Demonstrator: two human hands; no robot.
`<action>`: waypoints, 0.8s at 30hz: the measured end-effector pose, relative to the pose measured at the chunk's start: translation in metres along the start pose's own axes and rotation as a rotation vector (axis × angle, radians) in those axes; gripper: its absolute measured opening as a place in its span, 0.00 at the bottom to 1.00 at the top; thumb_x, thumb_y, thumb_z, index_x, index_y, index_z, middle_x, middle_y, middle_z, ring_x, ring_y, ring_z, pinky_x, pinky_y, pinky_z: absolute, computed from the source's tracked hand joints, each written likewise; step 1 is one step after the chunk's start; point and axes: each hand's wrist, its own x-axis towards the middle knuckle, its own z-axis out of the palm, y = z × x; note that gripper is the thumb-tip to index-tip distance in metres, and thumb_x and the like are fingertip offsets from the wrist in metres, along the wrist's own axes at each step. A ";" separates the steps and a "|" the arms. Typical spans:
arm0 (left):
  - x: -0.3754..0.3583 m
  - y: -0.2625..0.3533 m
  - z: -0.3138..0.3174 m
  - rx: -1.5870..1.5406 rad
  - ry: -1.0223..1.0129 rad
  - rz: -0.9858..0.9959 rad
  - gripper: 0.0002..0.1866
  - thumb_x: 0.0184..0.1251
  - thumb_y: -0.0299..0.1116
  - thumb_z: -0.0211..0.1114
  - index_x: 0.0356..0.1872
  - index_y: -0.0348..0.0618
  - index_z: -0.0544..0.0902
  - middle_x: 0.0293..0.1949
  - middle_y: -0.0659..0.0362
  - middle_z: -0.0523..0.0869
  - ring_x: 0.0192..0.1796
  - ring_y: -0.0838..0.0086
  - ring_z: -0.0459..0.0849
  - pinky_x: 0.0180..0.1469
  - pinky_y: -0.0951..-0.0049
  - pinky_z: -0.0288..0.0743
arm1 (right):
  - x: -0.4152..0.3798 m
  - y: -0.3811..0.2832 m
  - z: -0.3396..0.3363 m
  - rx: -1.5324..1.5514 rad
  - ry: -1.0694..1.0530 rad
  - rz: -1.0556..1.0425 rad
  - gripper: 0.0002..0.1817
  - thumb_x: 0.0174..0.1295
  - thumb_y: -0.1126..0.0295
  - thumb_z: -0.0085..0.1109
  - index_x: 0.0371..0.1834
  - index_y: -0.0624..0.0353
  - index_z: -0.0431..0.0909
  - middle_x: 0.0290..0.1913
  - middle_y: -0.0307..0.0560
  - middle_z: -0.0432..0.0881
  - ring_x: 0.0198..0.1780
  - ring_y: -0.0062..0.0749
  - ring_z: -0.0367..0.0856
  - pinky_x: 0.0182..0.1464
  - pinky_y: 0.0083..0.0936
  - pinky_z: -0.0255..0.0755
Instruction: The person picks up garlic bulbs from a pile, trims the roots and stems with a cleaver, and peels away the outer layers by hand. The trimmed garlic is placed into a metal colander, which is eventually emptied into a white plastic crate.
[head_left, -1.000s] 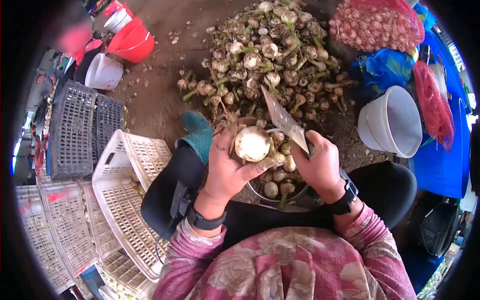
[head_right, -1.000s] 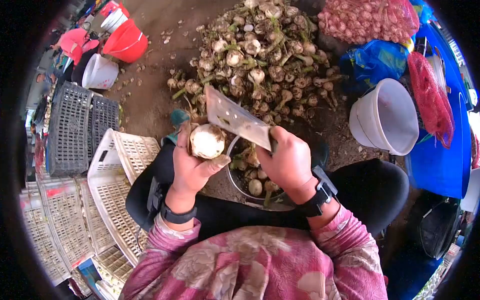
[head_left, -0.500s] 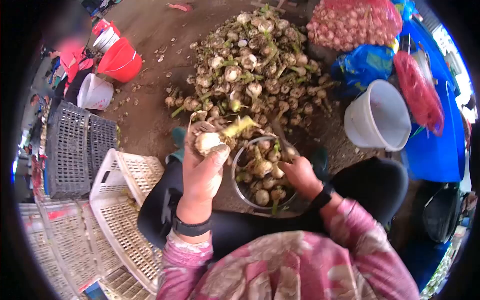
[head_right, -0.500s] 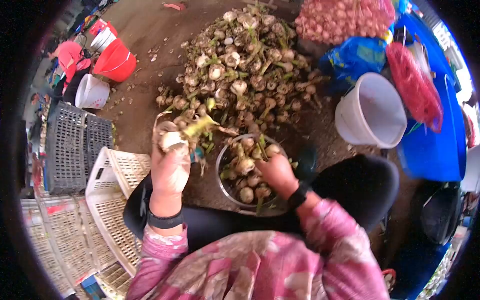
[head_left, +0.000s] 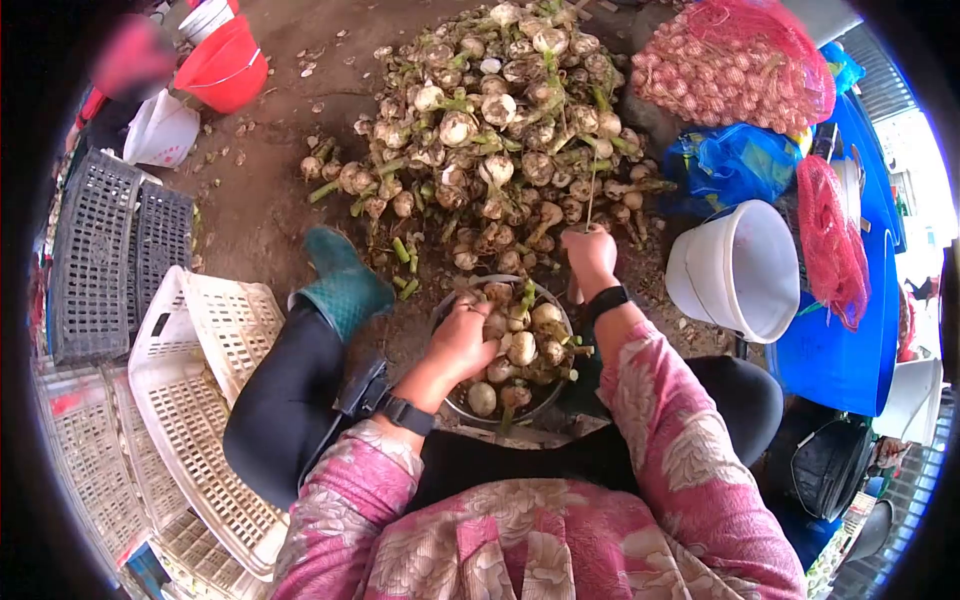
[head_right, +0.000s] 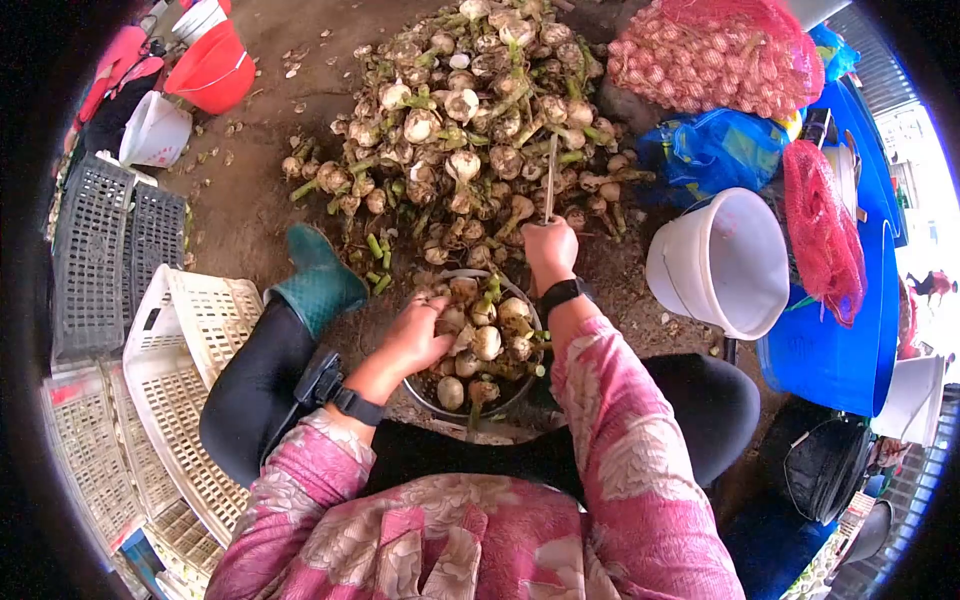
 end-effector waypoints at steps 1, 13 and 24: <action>0.002 -0.005 -0.001 0.031 0.063 0.036 0.33 0.45 0.32 0.63 0.58 0.44 0.66 0.52 0.40 0.70 0.52 0.50 0.73 0.53 0.62 0.69 | 0.004 -0.004 0.008 -0.093 -0.029 0.012 0.17 0.44 0.64 0.55 0.35 0.65 0.75 0.32 0.57 0.80 0.37 0.48 0.79 0.40 0.33 0.71; 0.031 -0.009 0.005 -0.032 0.000 -0.008 0.31 0.46 0.33 0.64 0.55 0.42 0.67 0.47 0.40 0.72 0.48 0.47 0.73 0.49 0.59 0.70 | 0.034 0.019 0.086 -0.314 -0.006 -0.035 0.22 0.48 0.60 0.58 0.37 0.71 0.72 0.34 0.62 0.78 0.40 0.52 0.77 0.43 0.35 0.71; 0.043 0.013 -0.044 -1.096 0.374 -0.202 0.24 0.56 0.38 0.63 0.50 0.35 0.72 0.45 0.56 0.79 0.48 0.75 0.76 0.53 0.76 0.66 | -0.044 -0.053 -0.009 0.358 -0.360 -0.030 0.14 0.44 0.72 0.62 0.36 0.63 0.74 0.25 0.38 0.77 0.24 0.19 0.73 0.27 0.18 0.68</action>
